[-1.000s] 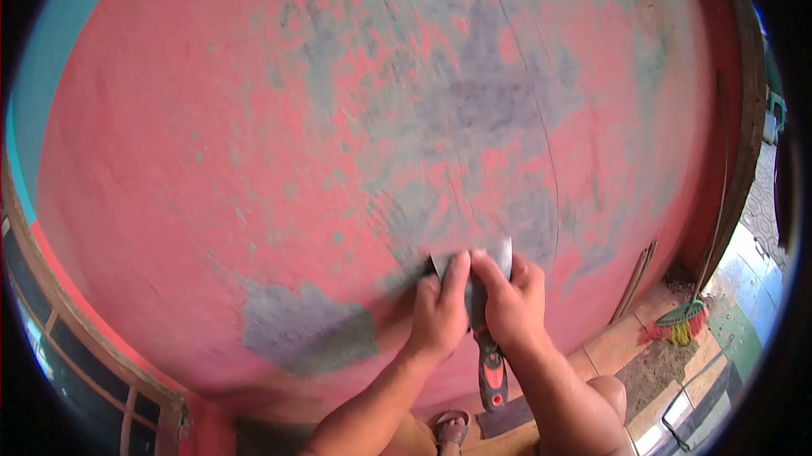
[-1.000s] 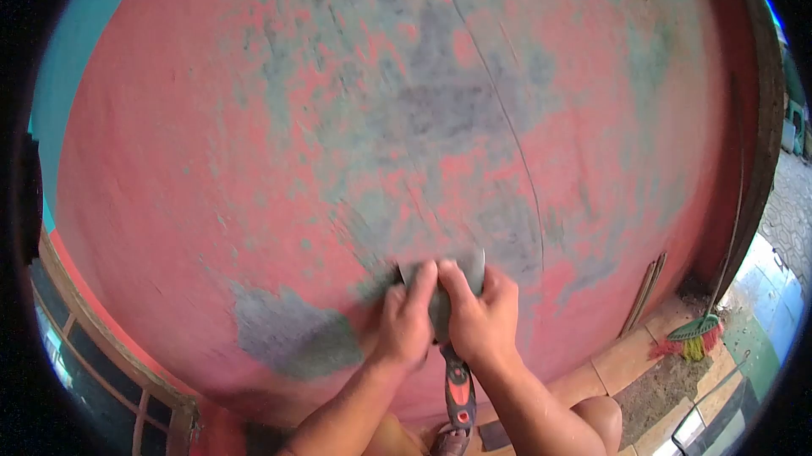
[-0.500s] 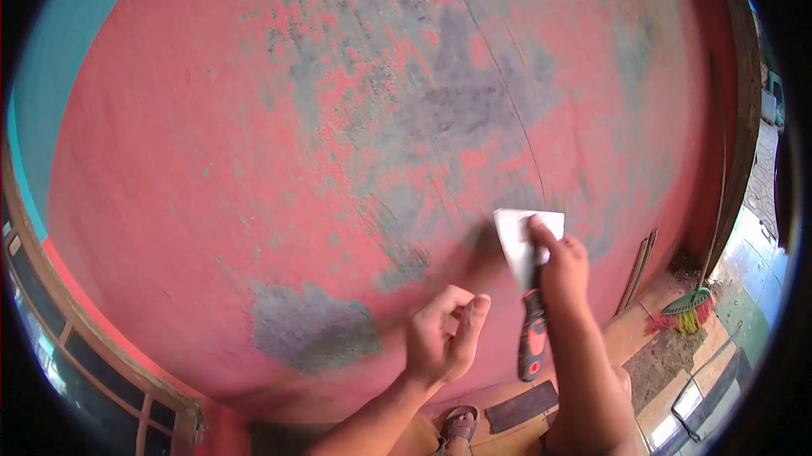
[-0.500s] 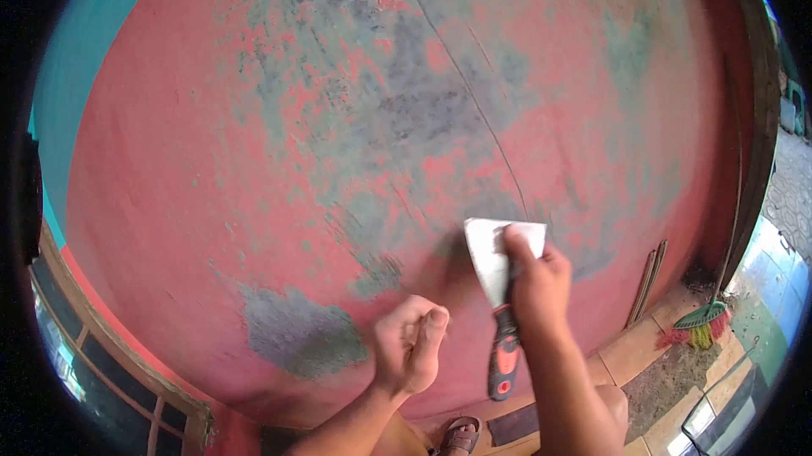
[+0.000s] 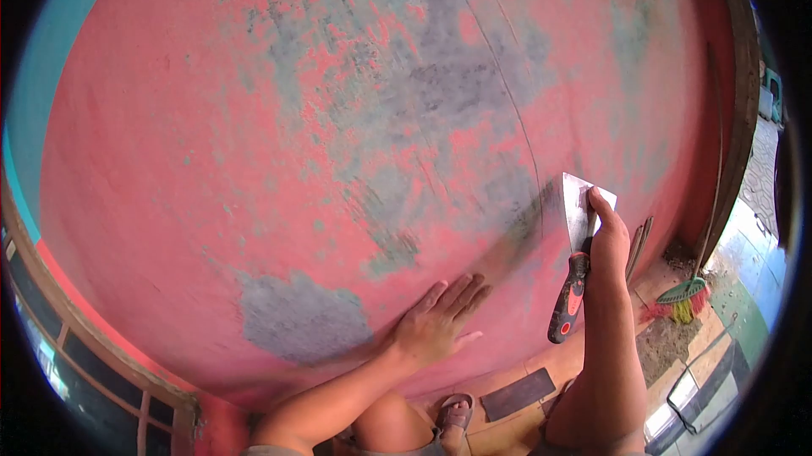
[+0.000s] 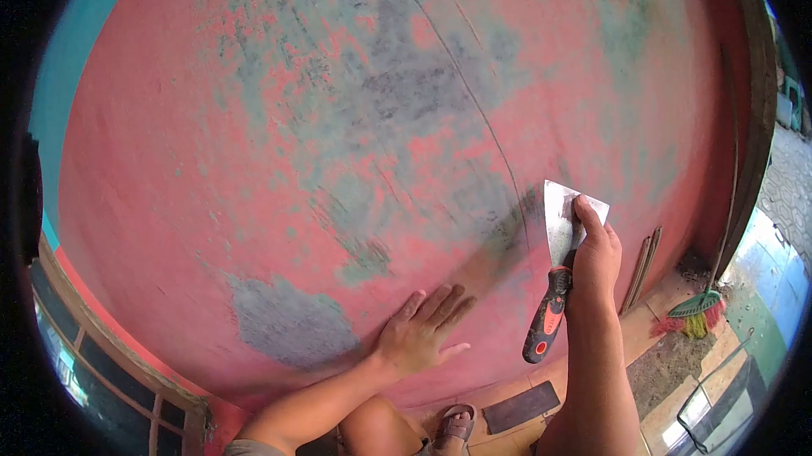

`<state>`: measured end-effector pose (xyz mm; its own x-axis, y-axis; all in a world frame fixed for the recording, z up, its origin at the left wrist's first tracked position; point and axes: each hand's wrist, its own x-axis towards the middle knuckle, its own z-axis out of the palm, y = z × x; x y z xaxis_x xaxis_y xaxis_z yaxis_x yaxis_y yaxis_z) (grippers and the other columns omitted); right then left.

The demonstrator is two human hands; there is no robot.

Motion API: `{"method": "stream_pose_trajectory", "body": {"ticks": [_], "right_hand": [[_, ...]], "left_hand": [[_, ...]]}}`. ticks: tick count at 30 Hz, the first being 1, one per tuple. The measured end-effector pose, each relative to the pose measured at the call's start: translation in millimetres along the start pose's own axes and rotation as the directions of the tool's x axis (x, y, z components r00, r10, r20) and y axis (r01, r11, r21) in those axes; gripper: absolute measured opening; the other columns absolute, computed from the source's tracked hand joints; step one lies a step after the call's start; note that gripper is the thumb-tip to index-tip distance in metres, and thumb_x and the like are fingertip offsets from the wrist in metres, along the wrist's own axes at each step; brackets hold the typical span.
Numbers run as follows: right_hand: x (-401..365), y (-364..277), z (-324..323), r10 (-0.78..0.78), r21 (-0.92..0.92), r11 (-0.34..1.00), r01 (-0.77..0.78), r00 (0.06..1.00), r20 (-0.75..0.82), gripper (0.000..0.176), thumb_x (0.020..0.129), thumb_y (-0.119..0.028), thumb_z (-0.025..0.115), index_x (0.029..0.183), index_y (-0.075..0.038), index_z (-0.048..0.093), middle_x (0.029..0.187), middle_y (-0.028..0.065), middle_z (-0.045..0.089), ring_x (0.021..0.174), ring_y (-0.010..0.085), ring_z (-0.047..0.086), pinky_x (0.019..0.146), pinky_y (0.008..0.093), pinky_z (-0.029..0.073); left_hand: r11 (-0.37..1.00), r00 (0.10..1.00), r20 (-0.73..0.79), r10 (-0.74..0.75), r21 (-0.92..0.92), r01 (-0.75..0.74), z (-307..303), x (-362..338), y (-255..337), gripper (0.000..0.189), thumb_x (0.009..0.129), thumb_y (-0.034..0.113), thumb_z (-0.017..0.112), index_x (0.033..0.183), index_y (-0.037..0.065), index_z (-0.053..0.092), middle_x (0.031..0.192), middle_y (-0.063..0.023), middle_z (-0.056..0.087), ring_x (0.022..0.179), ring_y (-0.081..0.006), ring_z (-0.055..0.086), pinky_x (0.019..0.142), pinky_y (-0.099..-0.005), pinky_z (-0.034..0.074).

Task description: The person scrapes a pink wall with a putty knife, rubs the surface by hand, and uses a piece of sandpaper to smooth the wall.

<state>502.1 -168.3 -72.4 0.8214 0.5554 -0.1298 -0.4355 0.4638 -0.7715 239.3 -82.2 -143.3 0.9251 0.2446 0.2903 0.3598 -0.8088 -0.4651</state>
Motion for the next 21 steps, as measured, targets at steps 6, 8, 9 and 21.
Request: {"method": "stream_pose_trajectory", "body": {"ticks": [6, 8, 9, 21], "right_hand": [[1, 0, -1, -0.005, 0.001, 1.0, 0.005, 1.0, 0.022, 0.029, 0.094, -0.034, 0.067, 0.103, -0.006, 0.064, 0.079, 0.0001, 0.062, 0.056, 0.009, 0.056, 0.046, 0.0257, 0.043], [-2, 1, 4, -0.03, 0.019, 0.999, 0.03, 0.999, 0.023, 0.028, 0.094, -0.033, 0.067, 0.103, -0.006, 0.064, 0.081, 0.0007, 0.062, 0.06, 0.0096, 0.058, 0.05, 0.0259, 0.044], [0, 0, 5, -0.041, 0.031, 0.999, 0.04, 0.999, 0.022, 0.028, 0.095, -0.033, 0.067, 0.103, -0.006, 0.064, 0.082, 0.0009, 0.063, 0.062, 0.0098, 0.058, 0.052, 0.0261, 0.045], [-114, 54, 50, 0.041, -0.183, 0.979, 0.092, 0.787, 0.615, 0.026, 0.099, -0.026, 0.065, 0.093, -0.001, 0.067, 0.076, -0.0015, 0.064, 0.069, 0.0049, 0.056, 0.058, 0.0234, 0.045]], "left_hand": [[0.968, 0.989, -0.142, -0.042, 0.24, 0.076, -7, -19, -18, 0.068, 0.091, 0.055, 0.06, 0.146, 0.017, 0.051, 0.156, -0.0041, 0.043, 0.148, -0.0256, 0.03, 0.118, -0.0546, 0.018], [0.947, 0.937, -0.269, -0.223, 0.17, 0.274, -21, -22, -20, 0.065, 0.091, 0.057, 0.059, 0.141, 0.015, 0.058, 0.154, -0.006, 0.045, 0.146, -0.0274, 0.033, 0.118, -0.0547, 0.018], [0.922, 0.894, -0.325, -0.309, 0.128, 0.366, -28, -20, -19, 0.063, 0.092, 0.058, 0.059, 0.138, 0.015, 0.061, 0.153, -0.0069, 0.046, 0.145, -0.0283, 0.034, 0.117, -0.0547, 0.018], [-0.01, 0.804, -0.077, -0.59, -0.995, -0.103, -66, 1, -4, 0.042, 0.103, 0.035, 0.055, 0.113, -0.004, 0.066, 0.095, -0.0081, 0.069, 0.088, -0.0137, 0.064, 0.075, -0.0285, 0.05]]}}
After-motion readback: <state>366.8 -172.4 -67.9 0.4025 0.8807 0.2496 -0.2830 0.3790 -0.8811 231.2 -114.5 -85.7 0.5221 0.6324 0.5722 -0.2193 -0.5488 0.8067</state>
